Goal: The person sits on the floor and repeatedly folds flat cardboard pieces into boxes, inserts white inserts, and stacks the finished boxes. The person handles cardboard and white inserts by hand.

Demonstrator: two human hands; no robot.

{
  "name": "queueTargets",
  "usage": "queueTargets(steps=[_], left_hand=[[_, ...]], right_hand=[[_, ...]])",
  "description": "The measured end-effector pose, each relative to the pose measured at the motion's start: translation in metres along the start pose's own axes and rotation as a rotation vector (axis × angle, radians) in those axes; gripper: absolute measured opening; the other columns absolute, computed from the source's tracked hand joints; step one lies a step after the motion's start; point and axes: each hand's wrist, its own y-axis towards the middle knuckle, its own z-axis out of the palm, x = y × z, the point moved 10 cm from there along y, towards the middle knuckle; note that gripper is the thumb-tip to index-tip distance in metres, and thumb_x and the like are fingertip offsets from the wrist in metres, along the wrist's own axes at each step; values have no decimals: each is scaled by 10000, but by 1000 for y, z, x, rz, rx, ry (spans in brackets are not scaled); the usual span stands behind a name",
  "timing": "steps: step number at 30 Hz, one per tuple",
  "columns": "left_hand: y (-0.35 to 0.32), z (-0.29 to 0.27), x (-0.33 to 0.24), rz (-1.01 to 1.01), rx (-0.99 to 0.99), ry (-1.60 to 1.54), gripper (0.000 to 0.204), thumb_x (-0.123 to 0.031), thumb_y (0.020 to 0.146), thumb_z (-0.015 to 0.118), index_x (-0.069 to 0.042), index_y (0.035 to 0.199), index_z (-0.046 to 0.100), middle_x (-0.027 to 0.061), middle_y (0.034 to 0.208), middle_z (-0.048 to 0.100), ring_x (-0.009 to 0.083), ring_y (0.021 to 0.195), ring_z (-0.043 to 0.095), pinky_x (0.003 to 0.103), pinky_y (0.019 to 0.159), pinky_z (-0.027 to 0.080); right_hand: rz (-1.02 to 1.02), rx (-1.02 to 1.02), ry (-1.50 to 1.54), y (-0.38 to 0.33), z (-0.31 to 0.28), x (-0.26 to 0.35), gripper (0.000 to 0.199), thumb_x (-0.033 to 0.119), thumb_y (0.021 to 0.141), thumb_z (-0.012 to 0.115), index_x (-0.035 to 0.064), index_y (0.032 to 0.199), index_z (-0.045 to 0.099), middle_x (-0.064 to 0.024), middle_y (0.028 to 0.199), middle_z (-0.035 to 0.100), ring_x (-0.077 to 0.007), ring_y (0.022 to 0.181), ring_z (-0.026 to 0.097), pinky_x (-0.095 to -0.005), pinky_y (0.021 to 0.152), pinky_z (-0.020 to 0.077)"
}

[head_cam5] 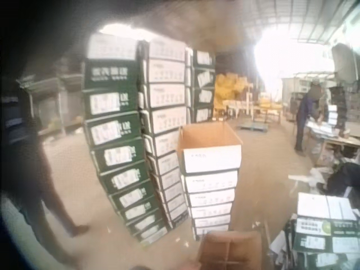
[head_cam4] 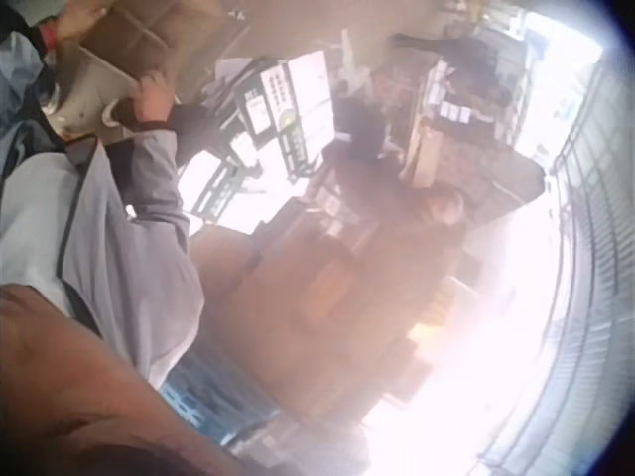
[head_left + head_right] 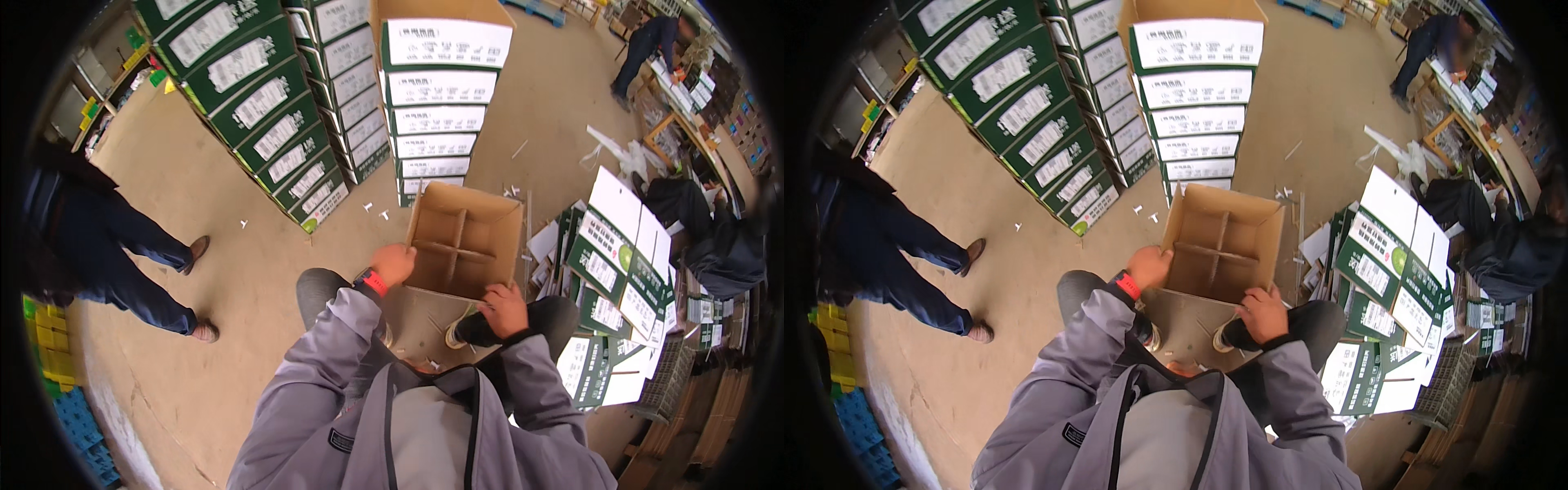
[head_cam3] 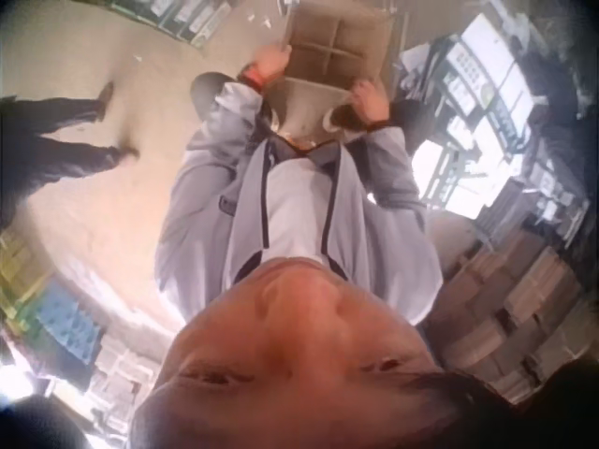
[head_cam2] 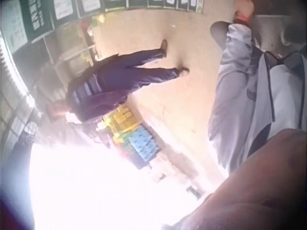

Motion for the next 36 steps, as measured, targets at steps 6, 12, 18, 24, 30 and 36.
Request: queueTargets(steps=[6,12,18,24,30,36], left_hand=[[-34,-264,-176,680,-745,-245,483,-393,1067,605,48,1234,710,297,1181,729,488,1126,680,522,1018,536],[38,-397,-243,718,-1147,430,712,-200,905,695,-31,1566,489,177,1579,523,350,1532,408,570,1254,318],[58,-391,-226,570,-1114,265,510,-148,853,704,-199,1357,642,163,1389,585,389,1489,427,697,1134,381],[11,-358,-233,599,-1049,322,518,-246,875,768,-174,1381,682,202,1467,541,412,1523,397,730,1113,377],[-21,-344,-238,620,-1032,300,483,-218,893,742,-147,1367,684,238,1446,549,425,1536,378,725,1127,361],[-26,-342,-238,653,-981,221,516,-196,890,756,-180,1397,665,228,1412,540,436,1515,385,729,1123,376]], right_hand=[[62,-369,-32,19,-238,17,263,132,815,889,17,951,695,-159,990,681,-399,925,659,-460,820,522],[-7,-544,-86,42,-468,59,293,92,826,874,-10,979,646,-117,1061,656,-250,1000,628,-331,920,471],[-39,-706,157,142,-594,52,683,391,985,785,-18,1492,579,-101,1257,703,-169,1108,655,-313,1001,504],[-69,-426,419,276,-599,75,717,433,979,794,-30,1476,563,-85,1232,718,-132,1054,714,-290,896,582],[-142,-330,406,336,-609,83,672,468,1005,755,-6,1448,578,-89,1181,759,-109,981,766,-264,844,608],[-174,-221,404,345,-614,93,583,444,1040,732,9,1408,609,-29,1163,764,-81,989,729,-239,880,581]])
